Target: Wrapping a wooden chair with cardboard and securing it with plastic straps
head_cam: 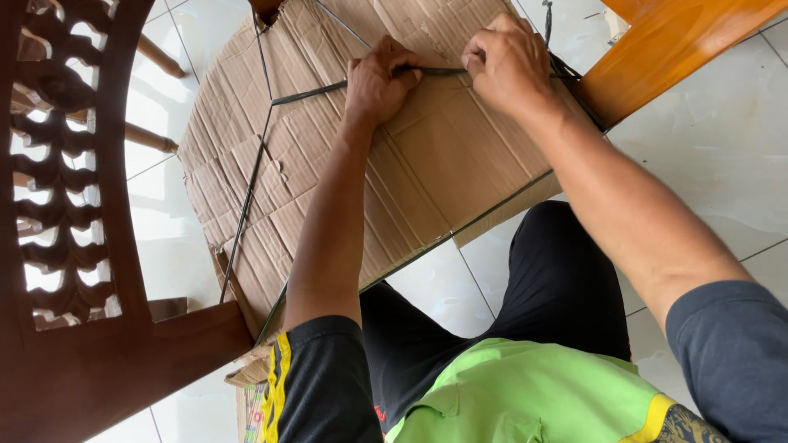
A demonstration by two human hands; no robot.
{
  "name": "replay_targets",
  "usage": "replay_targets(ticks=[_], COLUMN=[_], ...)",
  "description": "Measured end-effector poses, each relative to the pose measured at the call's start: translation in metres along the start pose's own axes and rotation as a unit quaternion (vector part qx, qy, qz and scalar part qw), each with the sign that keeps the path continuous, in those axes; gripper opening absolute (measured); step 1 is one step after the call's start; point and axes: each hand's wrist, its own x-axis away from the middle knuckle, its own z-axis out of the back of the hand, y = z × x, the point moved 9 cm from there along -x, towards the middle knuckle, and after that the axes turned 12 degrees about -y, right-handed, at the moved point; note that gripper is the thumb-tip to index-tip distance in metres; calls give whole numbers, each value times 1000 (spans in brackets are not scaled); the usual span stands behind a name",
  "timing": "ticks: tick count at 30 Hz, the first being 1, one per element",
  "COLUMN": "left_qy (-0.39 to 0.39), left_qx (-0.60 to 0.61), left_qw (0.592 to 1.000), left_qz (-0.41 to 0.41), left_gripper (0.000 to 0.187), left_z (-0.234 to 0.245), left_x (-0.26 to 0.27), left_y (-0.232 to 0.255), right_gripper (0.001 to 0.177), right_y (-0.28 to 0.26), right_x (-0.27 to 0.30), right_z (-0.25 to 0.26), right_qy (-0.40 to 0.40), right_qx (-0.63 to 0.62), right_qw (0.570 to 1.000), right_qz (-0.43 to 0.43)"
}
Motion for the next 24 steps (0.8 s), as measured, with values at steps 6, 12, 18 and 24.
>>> replay_targets(ticks=[6,12,18,24], left_qy=[-87,-97,-104,-93], left_qx=[70,96,88,101], left_qw=[983,972,971,975], left_qz=[144,193,197,174], left_gripper=[29,26,25,29], left_z=[-8,-7,-7,-4], left_x=[-9,-7,-10,-3], left_y=[-17,-17,-17,-10], right_gripper=[23,29,18,24], right_y=[-45,-54,-58,-50], right_x=[21,11,-7,-24], right_z=[-14,-36,-46,-46], right_qy=[87,63,48,-6], right_qx=[115,169,221,187], right_qw=[987,980,970,978], right_qz=[76,85,90,89])
